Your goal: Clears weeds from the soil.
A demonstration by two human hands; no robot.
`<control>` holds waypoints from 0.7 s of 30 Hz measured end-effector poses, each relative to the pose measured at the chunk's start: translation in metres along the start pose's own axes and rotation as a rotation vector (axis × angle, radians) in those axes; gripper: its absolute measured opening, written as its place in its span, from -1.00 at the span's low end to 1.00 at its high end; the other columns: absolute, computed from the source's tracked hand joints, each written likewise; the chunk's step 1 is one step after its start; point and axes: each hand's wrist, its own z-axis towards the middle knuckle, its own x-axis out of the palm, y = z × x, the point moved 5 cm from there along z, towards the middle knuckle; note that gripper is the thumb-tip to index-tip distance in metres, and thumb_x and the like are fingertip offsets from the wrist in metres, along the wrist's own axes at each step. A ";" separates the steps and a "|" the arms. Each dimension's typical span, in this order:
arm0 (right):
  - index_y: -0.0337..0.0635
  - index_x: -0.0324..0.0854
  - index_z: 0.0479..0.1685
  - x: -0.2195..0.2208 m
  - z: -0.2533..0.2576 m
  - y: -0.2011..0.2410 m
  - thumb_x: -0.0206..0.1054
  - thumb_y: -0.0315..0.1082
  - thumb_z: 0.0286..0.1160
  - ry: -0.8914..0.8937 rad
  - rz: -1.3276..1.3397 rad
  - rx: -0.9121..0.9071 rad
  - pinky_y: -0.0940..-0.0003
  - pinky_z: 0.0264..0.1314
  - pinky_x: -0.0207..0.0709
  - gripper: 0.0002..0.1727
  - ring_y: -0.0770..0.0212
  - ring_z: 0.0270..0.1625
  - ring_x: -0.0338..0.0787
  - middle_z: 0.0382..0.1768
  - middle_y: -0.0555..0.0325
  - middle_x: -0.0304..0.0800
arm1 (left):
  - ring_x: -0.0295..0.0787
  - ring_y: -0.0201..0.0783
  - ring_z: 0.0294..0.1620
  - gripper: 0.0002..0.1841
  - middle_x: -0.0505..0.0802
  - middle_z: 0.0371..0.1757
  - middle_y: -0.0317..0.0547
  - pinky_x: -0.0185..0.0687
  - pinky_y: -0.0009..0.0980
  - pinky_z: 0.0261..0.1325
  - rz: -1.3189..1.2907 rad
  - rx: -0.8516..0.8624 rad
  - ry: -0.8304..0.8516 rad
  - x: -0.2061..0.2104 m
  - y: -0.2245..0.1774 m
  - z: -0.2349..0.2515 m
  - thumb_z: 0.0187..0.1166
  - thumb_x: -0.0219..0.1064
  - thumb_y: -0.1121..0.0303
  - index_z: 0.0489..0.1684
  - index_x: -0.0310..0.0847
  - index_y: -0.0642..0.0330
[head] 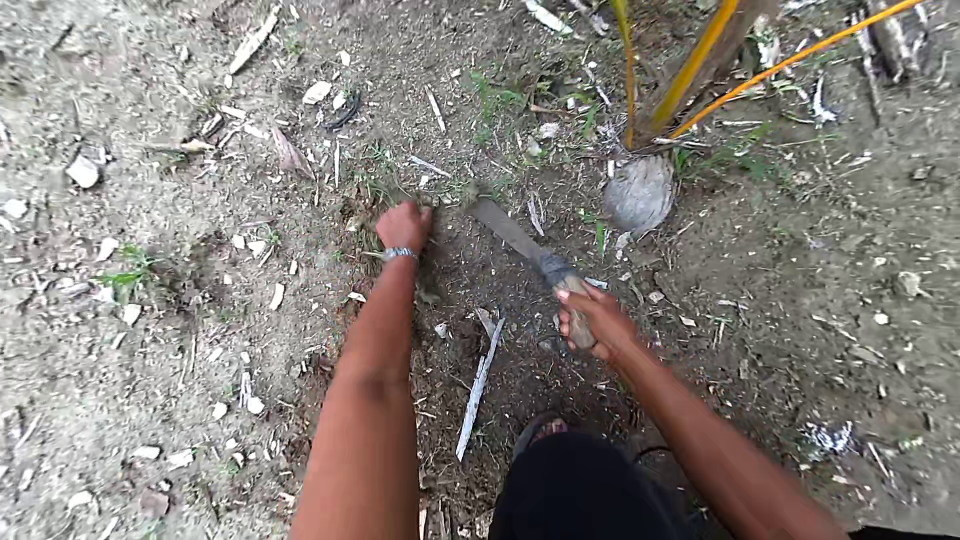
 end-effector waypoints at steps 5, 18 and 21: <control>-0.22 0.35 0.71 -0.004 -0.004 0.008 0.51 -0.36 0.43 -0.042 -0.493 -0.419 0.28 -0.34 0.79 -0.23 0.22 -0.44 0.82 -0.20 0.01 0.86 | 0.58 0.47 0.50 -0.55 0.65 0.52 0.41 0.51 0.45 0.37 -0.219 0.211 -0.207 0.015 -0.045 -0.020 0.75 0.10 0.17 0.48 0.64 0.15; -0.09 0.59 0.41 -0.126 -0.167 -0.074 0.58 -0.16 0.25 -0.039 0.183 -0.135 0.39 -0.71 0.62 -0.36 0.28 -0.70 0.69 -0.61 0.13 0.71 | 0.72 0.59 0.27 -0.42 0.75 0.26 0.59 0.61 0.51 0.15 0.125 0.141 0.061 0.016 -0.084 0.020 0.63 0.27 0.45 0.67 0.31 0.28; -0.08 0.47 0.36 -0.102 -0.147 -0.051 0.43 -0.10 0.35 -0.051 0.199 -0.058 0.41 -0.75 0.57 -0.43 0.31 -0.72 0.64 -0.61 0.21 0.64 | 0.71 0.58 0.29 -0.49 0.78 0.21 0.58 0.52 0.55 0.27 -0.087 0.192 -0.007 0.018 -0.068 0.008 0.68 0.22 0.33 0.60 0.46 0.30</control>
